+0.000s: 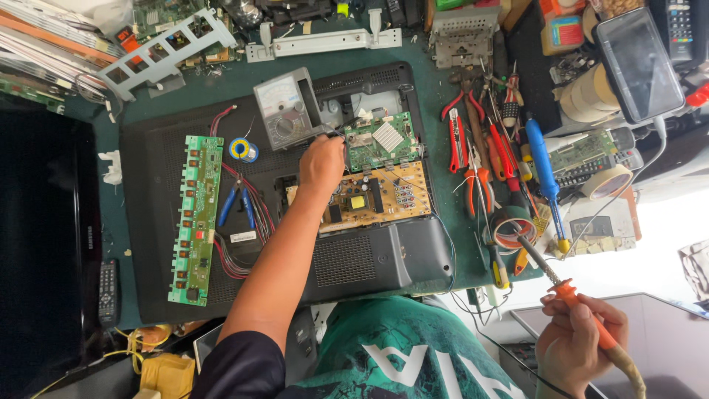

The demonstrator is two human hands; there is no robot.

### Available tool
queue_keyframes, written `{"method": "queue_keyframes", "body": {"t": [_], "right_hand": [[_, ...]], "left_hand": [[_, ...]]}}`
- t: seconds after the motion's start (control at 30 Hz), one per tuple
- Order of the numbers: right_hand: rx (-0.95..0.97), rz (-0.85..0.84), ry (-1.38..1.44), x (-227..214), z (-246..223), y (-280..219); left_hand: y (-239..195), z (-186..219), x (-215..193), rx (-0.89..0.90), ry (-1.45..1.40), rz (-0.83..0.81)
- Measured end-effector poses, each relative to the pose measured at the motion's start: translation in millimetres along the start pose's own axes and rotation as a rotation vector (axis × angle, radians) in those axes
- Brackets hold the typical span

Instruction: The person uses a soldering iron and solder wire to work on a circuit board inside an open electronic device. They apply solder to specific points on the board while holding the components steady with their other hand.

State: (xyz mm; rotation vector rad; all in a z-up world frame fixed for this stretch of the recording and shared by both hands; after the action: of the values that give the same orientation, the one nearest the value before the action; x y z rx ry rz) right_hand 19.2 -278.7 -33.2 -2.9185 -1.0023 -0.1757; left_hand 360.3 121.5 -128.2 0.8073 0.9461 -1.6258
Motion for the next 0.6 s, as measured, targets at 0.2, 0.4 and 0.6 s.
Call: {"method": "queue_keyframes", "body": {"t": [0.2, 0.4, 0.6], "right_hand": [[-0.026, 0.006, 0.007, -14.7, 6.8, -1.4], [0.017, 0.057, 0.014, -24.1, 5.6, -1.4], [-0.001, 0.046, 0.023, -23.7, 1.5, 0.3]], "left_hand": [[1.3, -2.8, 6.7, 0.042, 0.128, -0.063], [13.7, 12.4, 12.5, -0.08, 0.154, -0.209], [26.0, 24.5, 10.0, -0.141, 0.272, -0.348]]}}
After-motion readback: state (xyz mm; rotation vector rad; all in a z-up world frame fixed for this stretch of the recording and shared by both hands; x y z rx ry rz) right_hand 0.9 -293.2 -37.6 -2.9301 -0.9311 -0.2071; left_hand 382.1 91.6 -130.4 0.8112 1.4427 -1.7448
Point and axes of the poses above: each hand's wrist, its own y-axis towards the middle knuckle, its own x-axis out of the palm, z = x × y, the point moved 3 cm from there along y, towards the middle knuckle
